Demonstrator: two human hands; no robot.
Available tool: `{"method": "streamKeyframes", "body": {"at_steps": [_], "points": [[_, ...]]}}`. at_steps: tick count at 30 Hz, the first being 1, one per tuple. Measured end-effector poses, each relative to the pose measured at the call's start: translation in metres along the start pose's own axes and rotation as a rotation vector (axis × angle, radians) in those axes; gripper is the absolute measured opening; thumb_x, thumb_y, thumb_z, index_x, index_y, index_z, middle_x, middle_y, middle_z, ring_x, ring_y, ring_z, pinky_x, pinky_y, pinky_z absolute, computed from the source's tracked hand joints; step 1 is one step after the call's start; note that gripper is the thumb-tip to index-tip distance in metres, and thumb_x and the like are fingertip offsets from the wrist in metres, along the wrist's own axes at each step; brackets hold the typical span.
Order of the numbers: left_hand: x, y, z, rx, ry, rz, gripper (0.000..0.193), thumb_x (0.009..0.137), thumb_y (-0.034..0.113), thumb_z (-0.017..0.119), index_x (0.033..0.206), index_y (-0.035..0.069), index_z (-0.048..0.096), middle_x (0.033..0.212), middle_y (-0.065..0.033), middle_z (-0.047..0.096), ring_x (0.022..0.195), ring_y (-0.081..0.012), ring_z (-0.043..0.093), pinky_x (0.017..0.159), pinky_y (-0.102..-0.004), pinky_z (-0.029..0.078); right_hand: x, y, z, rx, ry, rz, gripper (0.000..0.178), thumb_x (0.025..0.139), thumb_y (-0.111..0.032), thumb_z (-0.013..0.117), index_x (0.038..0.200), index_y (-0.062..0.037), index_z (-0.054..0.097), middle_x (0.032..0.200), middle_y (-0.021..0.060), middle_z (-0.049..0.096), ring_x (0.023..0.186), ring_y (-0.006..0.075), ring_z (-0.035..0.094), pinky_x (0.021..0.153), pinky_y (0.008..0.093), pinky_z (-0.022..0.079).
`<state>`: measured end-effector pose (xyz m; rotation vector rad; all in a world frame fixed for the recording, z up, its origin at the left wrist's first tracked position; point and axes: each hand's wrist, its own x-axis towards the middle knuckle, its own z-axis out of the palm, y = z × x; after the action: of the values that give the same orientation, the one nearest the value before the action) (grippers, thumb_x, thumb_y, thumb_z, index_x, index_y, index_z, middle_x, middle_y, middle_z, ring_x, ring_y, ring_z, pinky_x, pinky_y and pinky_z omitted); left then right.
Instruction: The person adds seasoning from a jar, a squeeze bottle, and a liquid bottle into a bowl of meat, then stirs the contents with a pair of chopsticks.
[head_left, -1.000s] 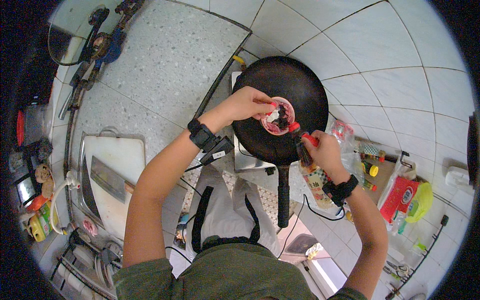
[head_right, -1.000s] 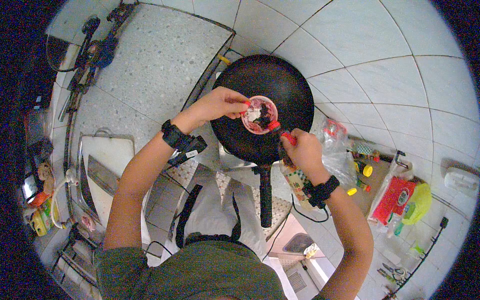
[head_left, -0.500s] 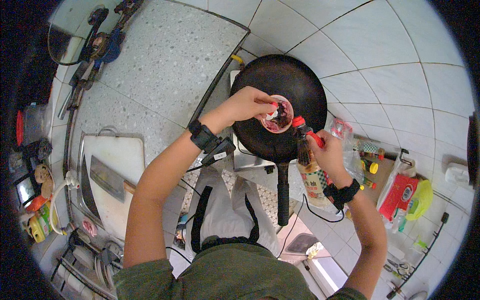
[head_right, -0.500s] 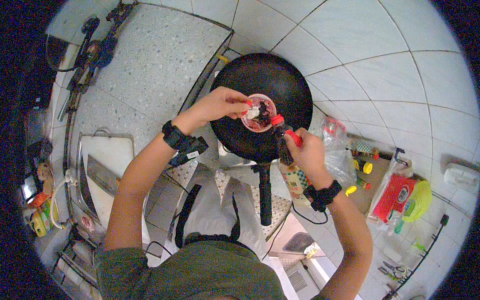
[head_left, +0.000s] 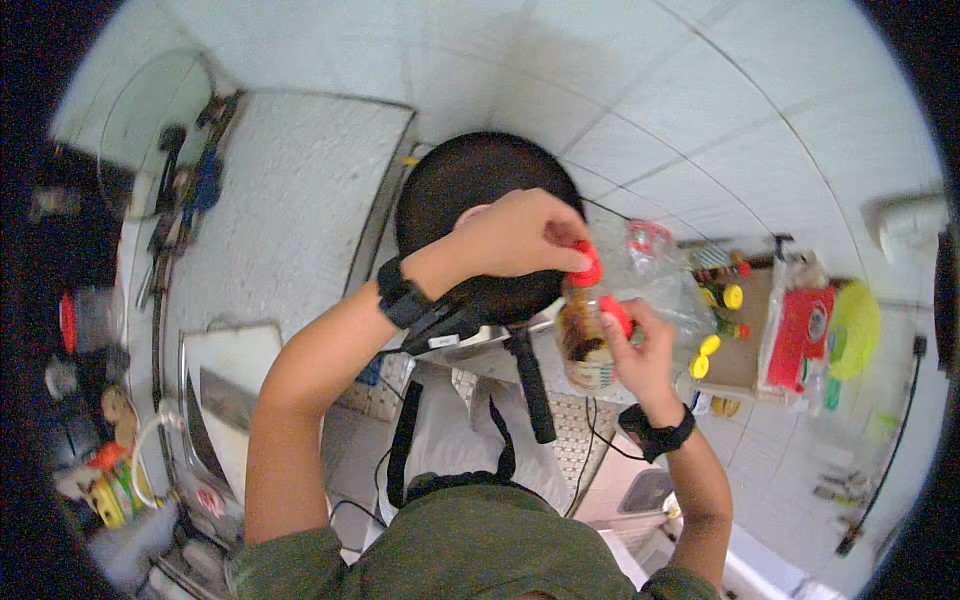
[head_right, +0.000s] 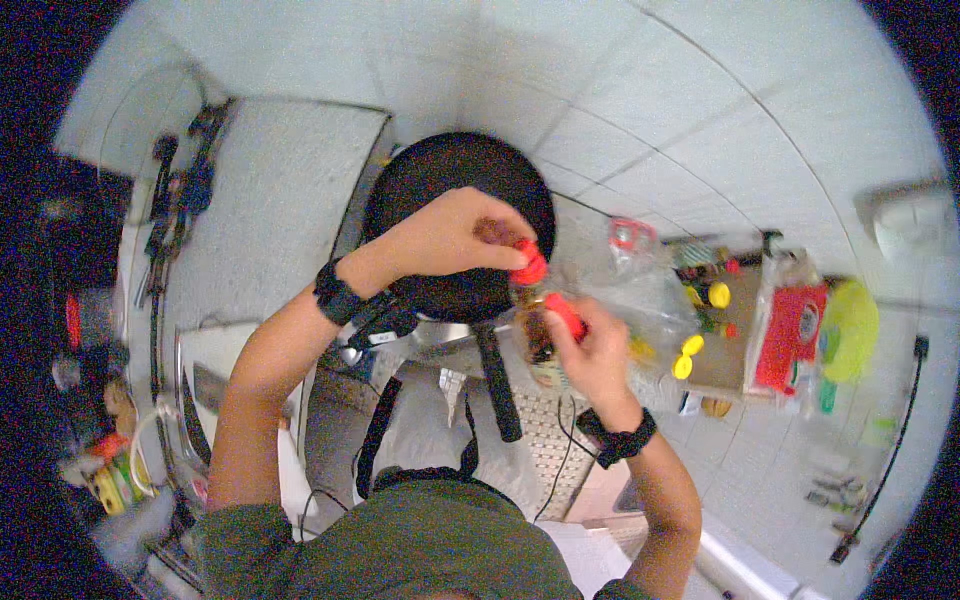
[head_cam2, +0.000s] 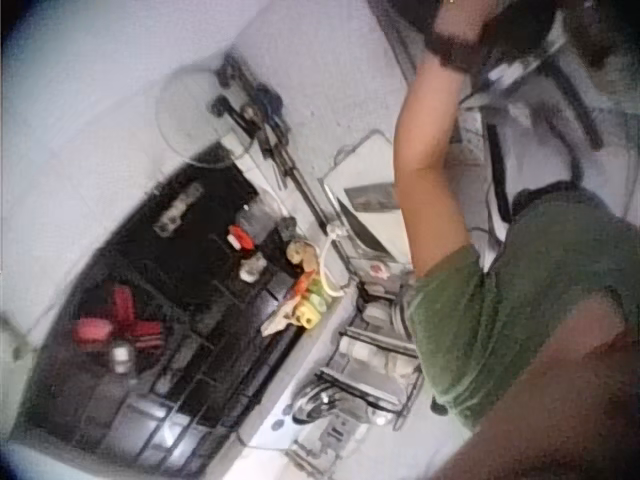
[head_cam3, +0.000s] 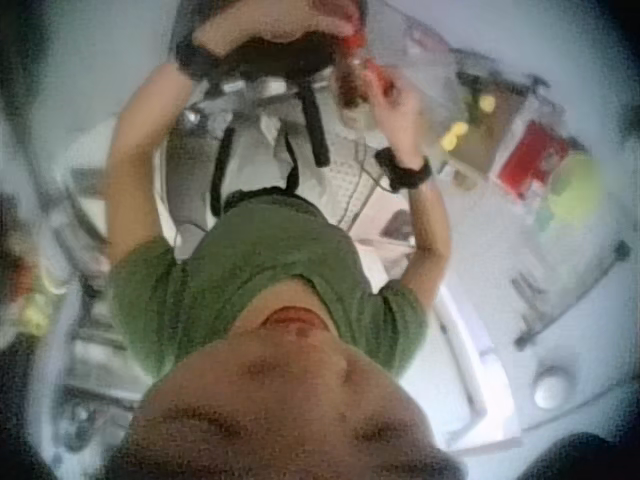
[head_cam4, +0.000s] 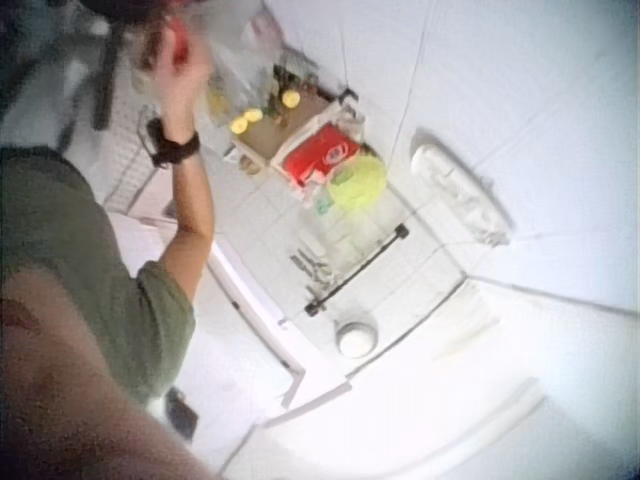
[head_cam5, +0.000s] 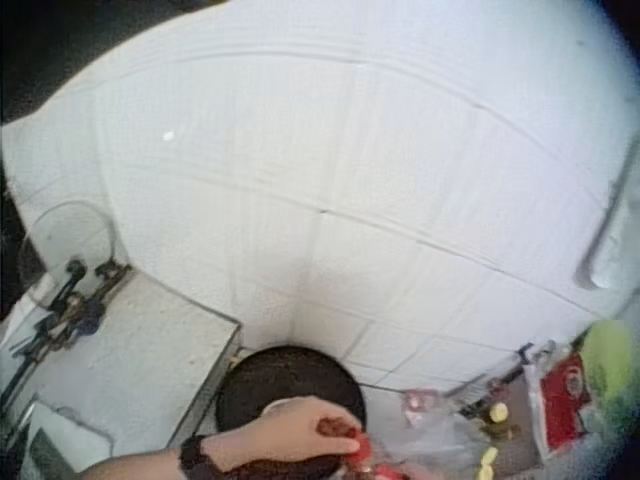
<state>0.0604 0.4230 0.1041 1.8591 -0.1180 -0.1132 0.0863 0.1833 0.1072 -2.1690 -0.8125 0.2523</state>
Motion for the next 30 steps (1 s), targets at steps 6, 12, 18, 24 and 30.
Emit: {"method": "streamKeyframes", "body": {"at_steps": [6,12,18,24,30], "points": [[0.032,0.043,0.034,0.160,-0.139,-0.102,0.028,0.072,0.021,0.072,0.092,0.003,0.067,0.082,-0.0088,0.067,0.073,-0.0123,0.062,0.068,-0.0258,0.050,-0.023,0.026,-0.020,0.101,0.136,0.071,0.011,0.077,-0.013,0.066,0.079,-0.0023,0.062,0.068,0.0109,0.058,0.057,0.0235,0.055,0.052,0.0319,0.042],[0.071,0.067,0.079,0.372,-0.228,-0.059,0.028,0.068,0.014,0.073,0.094,0.004,0.067,0.089,-0.0116,0.066,0.075,-0.0195,0.064,0.069,-0.0289,0.050,-0.046,0.072,-0.040,0.305,0.163,0.258,0.013,0.079,-0.014,0.066,0.080,-0.0024,0.061,0.067,0.0086,0.057,0.058,0.0166,0.052,0.053,0.0294,0.041],[0.111,0.078,0.107,0.335,-0.323,0.286,0.035,0.070,-0.003,0.058,0.104,0.004,0.062,0.101,-0.0136,0.063,0.095,-0.0199,0.060,0.085,-0.0288,0.046,-0.053,0.108,-0.070,0.623,0.166,0.337,0.015,0.080,-0.016,0.066,0.082,-0.0019,0.061,0.070,0.0046,0.060,0.063,0.0094,0.052,0.057,0.0248,0.042],[0.128,0.063,0.103,-0.116,0.055,-0.141,0.029,0.079,0.001,0.057,0.108,0.002,0.058,0.106,-0.0058,0.062,0.100,-0.0144,0.056,0.088,-0.0281,0.042,-0.039,0.124,-0.140,0.552,0.304,0.359,0.016,0.078,-0.014,0.067,0.085,-0.0009,0.062,0.075,0.0059,0.061,0.068,0.0120,0.055,0.063,0.0264,0.044],[0.106,0.039,0.110,-0.227,0.122,-0.286,0.021,0.079,0.004,0.059,0.100,0.003,0.060,0.097,-0.0041,0.063,0.089,-0.0127,0.057,0.080,-0.0252,0.044,-0.035,0.178,-0.187,0.199,0.499,0.191,0.017,0.075,-0.013,0.068,0.086,-0.0012,0.062,0.085,0.0118,0.061,0.078,0.0222,0.058,0.071,0.0316,0.045]]}}
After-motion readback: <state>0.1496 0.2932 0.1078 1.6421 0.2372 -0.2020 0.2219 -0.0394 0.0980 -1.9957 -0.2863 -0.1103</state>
